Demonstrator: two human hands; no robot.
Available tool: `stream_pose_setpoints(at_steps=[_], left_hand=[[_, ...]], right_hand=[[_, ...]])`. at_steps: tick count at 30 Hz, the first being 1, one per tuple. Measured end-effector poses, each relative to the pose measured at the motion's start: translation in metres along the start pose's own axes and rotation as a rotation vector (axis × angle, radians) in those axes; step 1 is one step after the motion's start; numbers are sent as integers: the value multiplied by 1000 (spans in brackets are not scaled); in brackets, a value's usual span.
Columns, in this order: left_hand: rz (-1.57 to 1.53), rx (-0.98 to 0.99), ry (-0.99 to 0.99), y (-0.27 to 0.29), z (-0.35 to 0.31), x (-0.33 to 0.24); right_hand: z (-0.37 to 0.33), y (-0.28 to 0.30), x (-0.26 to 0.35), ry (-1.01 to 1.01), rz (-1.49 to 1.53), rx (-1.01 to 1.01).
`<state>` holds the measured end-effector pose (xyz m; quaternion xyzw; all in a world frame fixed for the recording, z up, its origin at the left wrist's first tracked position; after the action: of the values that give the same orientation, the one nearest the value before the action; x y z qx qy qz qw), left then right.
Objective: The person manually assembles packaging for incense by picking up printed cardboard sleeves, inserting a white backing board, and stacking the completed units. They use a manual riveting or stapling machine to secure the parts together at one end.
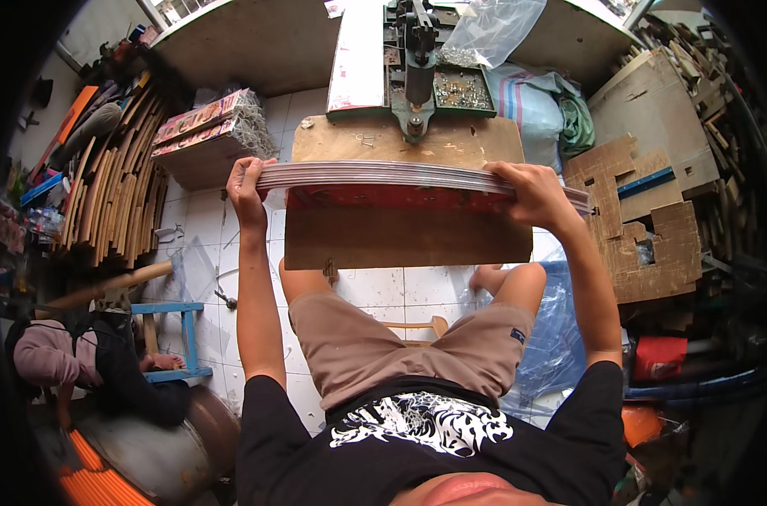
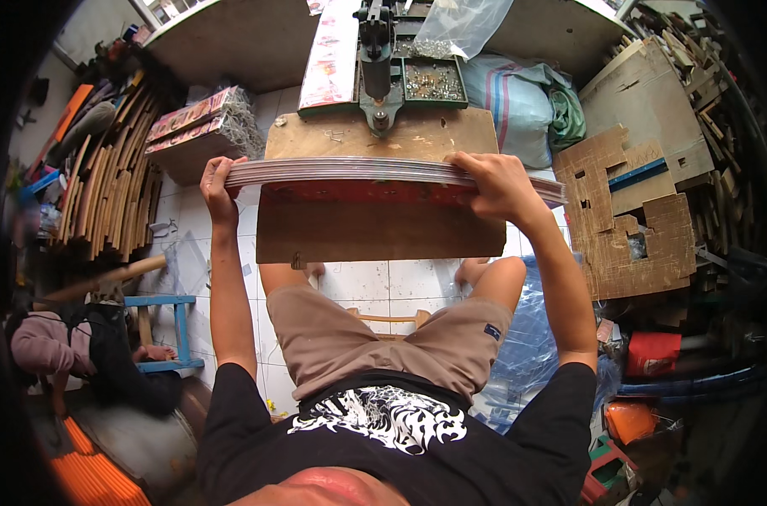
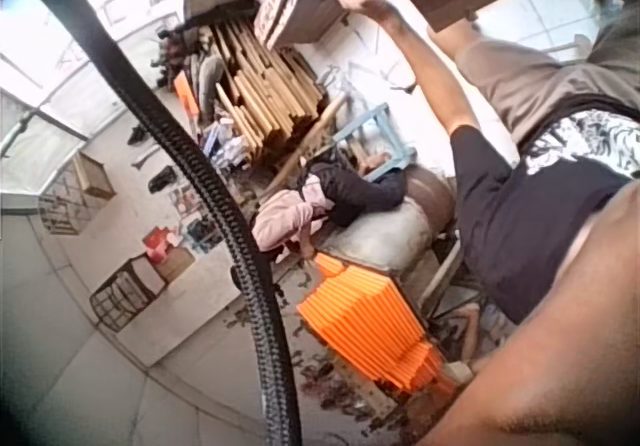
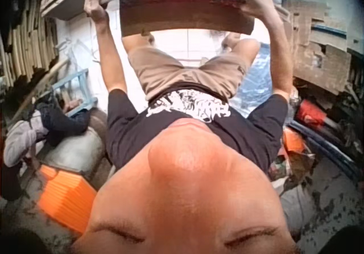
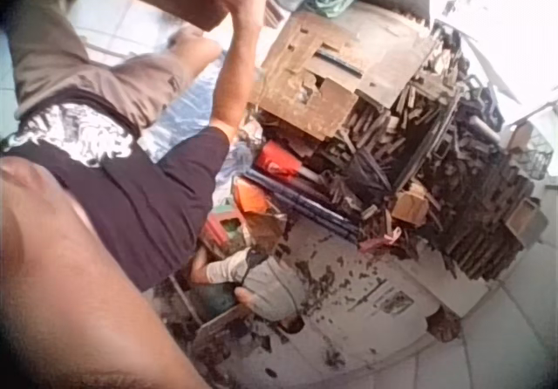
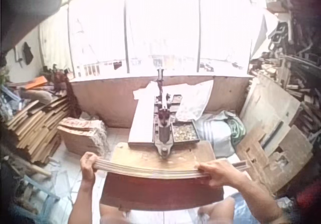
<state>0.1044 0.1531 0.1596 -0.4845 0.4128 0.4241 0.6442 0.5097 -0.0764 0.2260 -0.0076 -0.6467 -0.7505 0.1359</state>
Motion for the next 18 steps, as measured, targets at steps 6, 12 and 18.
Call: stream_pose_setpoints(at_steps=[6, 12, 18], left_hand=[[66, -53, -68, 3, 6, 7], [49, -132, -59, -1, 7, 10], [31, -156, -85, 1, 12, 16]], right_hand=[[-31, 16, 30, -117, -123, -253], [-96, -18, 24, -279, -106, -1062], [-90, -141, 142, -31, -40, -978]])
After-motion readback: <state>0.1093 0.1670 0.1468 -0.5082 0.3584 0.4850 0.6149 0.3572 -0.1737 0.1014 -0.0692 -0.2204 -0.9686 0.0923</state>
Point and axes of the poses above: each hand's wrist, its own z-axis towards the middle knuckle, its own y-axis out of the back of the hand, x = y × z, the point moved 3 cm from there along z, towards the middle knuckle, and after that the axes turned 1 degree about -z, right-handed, at the moved point
